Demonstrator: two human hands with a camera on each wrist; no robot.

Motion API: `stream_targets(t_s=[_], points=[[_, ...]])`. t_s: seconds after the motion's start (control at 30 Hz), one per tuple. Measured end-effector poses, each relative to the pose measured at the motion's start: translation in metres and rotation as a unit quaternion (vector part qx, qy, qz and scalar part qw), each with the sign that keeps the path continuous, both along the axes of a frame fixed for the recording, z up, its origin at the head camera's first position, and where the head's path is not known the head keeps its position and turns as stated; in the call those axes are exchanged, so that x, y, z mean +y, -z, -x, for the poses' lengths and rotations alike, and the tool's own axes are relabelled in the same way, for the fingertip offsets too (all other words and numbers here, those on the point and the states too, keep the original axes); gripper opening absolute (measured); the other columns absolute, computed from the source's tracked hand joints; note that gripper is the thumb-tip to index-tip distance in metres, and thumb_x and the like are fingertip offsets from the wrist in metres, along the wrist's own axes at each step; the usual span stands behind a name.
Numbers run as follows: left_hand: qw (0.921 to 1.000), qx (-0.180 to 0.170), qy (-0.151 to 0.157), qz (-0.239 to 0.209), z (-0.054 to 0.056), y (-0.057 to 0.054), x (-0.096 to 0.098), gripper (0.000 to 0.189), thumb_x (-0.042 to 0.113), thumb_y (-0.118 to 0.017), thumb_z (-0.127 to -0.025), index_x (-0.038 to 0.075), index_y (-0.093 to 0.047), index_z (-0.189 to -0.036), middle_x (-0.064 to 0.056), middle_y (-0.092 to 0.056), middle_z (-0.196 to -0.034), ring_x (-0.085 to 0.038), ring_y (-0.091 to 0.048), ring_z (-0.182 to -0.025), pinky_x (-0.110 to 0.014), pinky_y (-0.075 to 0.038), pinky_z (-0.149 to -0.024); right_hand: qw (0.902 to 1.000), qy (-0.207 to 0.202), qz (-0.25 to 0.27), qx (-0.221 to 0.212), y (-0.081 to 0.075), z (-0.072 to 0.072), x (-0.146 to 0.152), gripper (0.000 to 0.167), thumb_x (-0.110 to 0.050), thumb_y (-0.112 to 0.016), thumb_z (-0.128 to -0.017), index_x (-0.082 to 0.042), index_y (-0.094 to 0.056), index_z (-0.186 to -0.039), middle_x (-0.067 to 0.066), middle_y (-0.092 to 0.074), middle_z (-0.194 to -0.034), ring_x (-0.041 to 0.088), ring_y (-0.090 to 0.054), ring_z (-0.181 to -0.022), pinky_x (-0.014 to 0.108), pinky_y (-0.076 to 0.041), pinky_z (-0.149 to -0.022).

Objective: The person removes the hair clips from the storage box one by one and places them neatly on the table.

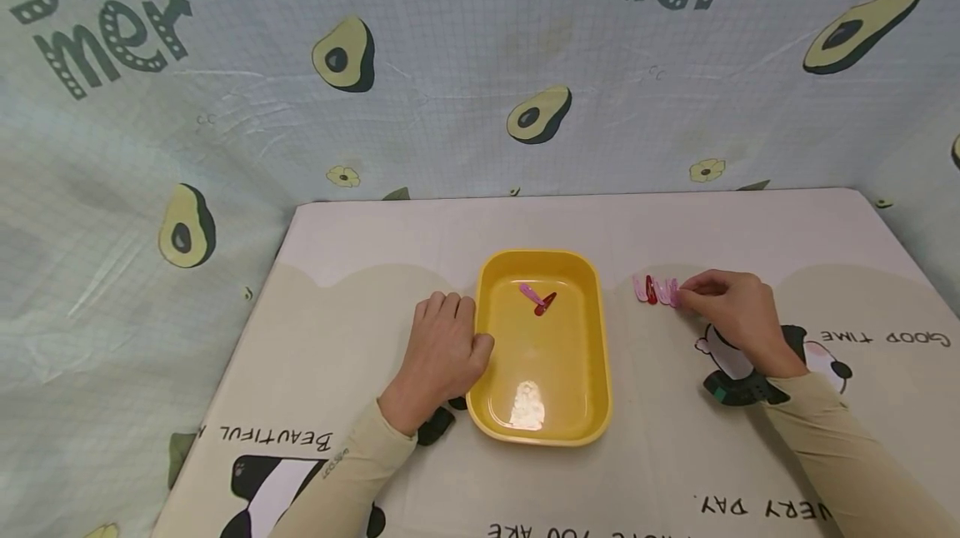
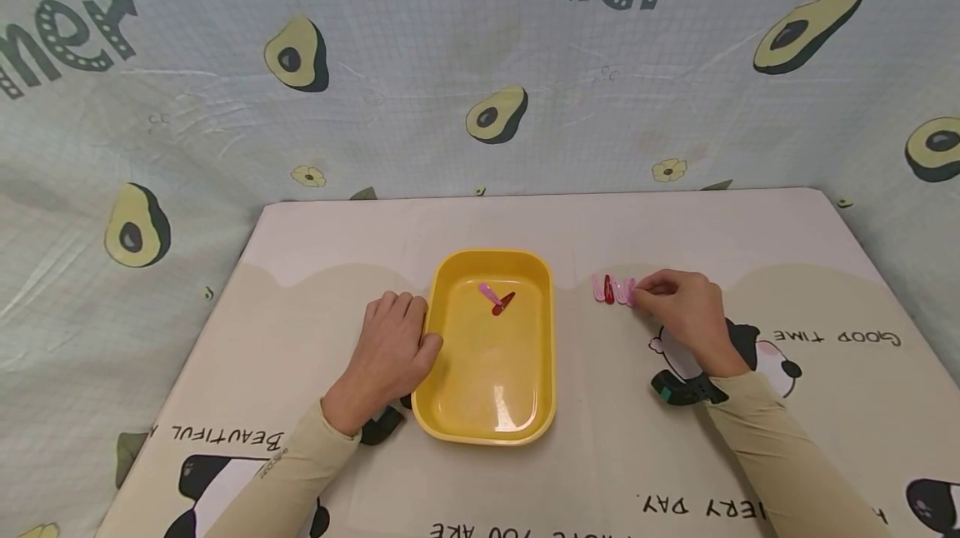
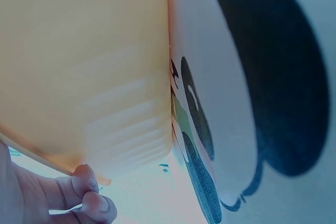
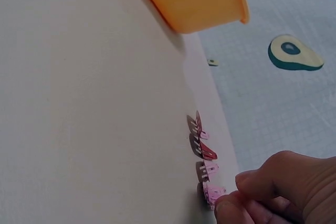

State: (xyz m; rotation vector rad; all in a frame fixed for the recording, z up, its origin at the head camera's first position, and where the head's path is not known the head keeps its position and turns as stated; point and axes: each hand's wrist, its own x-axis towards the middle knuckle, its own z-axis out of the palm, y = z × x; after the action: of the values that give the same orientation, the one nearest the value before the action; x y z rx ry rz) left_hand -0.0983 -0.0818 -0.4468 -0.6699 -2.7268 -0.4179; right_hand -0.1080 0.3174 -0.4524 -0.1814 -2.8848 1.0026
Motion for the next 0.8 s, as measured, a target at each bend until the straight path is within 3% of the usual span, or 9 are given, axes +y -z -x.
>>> stream_targets(t_s=[0.43,0.8], points=[[0.9999,-0.011,-0.002,0.006,0.0,0.0,-0.001,0.014,0.015,-0.057,-0.086,0.011,-0.045,-0.079,-0.003,-0.039,-0.074,-0.022,-0.033,-0.076,-0.035,-0.03,-0.077,1.0,-0.001,0.005,-0.002,-0.007,0.0,-0.005,0.031,-0.033,-0.071,-0.095,-0.005,-0.076,-0.105,0.016,-0.077,-0.096,0.003,-0.058,-0.074,0.021,-0.047,-0.061],[0.9999,-0.011,-0.001,0.001,0.0,-0.001,-0.002,0.013,0.017,-0.055,-0.087,0.01,-0.046,-0.079,-0.003,-0.039,-0.074,-0.022,-0.034,-0.075,-0.036,-0.031,-0.077,0.9998,-0.01,0.009,0.015,-0.02,0.009,-0.024,0.028,-0.032,-0.073,-0.094,-0.006,-0.077,-0.105,0.015,-0.076,-0.096,0.009,-0.058,-0.077,0.021,-0.046,-0.061]])
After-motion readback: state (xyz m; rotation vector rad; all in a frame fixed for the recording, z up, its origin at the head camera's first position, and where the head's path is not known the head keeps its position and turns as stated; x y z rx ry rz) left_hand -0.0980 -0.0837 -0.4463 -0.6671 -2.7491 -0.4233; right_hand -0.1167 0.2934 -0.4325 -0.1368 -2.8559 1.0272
